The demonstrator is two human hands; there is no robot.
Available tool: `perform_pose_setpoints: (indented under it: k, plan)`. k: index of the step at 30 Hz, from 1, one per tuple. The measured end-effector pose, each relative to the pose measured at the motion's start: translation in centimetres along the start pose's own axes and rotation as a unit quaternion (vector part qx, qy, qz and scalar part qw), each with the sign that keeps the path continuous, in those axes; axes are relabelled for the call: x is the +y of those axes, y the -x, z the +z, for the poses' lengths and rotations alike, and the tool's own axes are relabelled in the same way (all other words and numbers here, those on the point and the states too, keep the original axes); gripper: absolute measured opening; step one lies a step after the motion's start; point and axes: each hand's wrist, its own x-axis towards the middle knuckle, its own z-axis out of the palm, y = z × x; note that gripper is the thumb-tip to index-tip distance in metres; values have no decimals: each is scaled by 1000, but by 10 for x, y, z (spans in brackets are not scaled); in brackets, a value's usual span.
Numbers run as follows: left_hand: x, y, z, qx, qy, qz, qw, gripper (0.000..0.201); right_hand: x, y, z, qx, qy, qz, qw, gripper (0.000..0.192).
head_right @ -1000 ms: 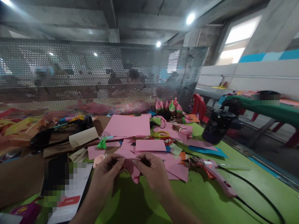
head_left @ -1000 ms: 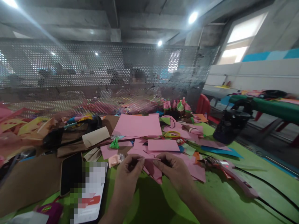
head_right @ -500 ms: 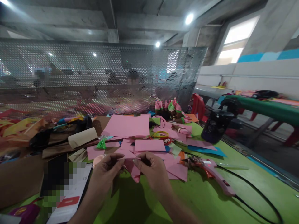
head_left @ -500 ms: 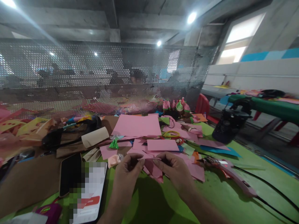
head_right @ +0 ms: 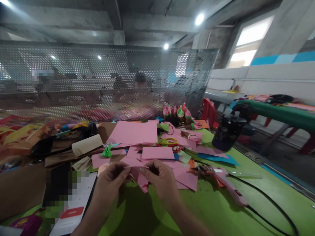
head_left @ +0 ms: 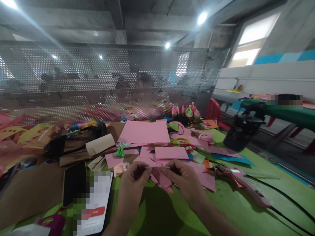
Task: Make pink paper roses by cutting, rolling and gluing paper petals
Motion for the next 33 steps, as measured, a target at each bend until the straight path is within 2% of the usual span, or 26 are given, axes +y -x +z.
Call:
perform_pose_setpoints:
  k: [4, 19, 22, 25, 30, 33]
  plan:
    - [0, -1, 0, 10, 9, 1, 1000, 16, -1, 0, 1, 0, -4, 6, 1000, 32]
    - [-6, -3, -1, -9, 9, -18, 1000, 19, 0, -1, 1, 2, -9, -10, 1000, 27]
    - [-8, -3, -2, -15, -10, -10, 1000, 25, 1, 0, 1, 2, 11, -22, 1000, 25]
    - [-9, -4, -3, -36, -40, -10, 998, 21, 1, 1, 1, -6, 21, -24, 999, 25]
    - [-5, -4, -4, -32, -64, -16, 997, 18, 2, 2, 2, -35, -18, -22, 999, 24]
    - [-1, -3, -3, -38, -72, -5, 997, 16, 4, 1, 1, -19, -4, -31, 999, 22]
